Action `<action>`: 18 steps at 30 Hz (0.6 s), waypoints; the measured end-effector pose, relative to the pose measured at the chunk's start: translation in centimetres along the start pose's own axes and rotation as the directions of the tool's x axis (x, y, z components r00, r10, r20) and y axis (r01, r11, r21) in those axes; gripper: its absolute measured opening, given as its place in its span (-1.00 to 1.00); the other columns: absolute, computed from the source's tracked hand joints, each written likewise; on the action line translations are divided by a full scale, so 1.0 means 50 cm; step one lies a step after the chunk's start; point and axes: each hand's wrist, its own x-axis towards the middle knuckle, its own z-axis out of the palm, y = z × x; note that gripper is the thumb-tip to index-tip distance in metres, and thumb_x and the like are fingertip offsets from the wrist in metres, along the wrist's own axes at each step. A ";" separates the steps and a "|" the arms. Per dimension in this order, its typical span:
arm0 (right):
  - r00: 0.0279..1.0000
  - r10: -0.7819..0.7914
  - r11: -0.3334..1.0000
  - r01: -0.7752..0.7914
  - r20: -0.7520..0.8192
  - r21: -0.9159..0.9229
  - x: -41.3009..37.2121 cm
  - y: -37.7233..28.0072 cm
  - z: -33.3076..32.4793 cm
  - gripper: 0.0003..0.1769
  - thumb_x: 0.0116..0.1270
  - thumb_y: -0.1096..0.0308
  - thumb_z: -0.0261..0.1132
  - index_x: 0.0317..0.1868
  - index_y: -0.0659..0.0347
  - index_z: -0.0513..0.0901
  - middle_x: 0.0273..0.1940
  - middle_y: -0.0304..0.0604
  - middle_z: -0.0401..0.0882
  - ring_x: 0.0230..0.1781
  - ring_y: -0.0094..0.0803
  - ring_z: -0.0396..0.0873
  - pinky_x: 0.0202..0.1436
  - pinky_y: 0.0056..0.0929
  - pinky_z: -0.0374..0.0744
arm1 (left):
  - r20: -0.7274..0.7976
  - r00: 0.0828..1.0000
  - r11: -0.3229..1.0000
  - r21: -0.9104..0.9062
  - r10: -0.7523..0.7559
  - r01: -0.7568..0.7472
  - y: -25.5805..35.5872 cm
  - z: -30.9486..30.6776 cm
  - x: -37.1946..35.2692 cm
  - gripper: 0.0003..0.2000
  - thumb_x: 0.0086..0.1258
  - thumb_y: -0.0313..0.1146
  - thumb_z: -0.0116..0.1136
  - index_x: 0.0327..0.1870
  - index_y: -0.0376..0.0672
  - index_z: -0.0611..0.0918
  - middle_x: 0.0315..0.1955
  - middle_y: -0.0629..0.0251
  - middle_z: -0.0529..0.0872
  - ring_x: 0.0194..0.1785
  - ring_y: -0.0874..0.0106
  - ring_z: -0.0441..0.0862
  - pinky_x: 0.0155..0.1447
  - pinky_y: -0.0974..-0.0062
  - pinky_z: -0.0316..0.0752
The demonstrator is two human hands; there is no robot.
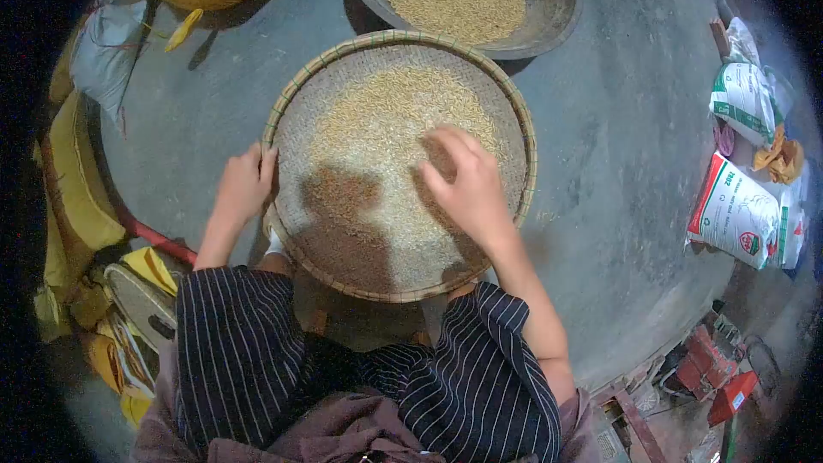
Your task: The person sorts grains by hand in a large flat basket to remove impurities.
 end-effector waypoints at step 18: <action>0.953 -0.298 0.932 0.301 0.047 -0.200 0.248 -0.021 0.113 -0.80 0.04 0.46 0.38 -0.27 0.28 0.68 -0.32 -0.05 0.61 -0.34 -0.26 0.63 -0.21 -0.37 0.59 | -0.290 0.884 0.866 -0.240 0.367 -0.438 0.100 0.066 0.095 -0.59 -0.01 -0.47 0.40 -0.07 -0.25 0.58 -0.37 0.18 0.57 -0.37 0.34 0.54 -0.20 0.44 0.50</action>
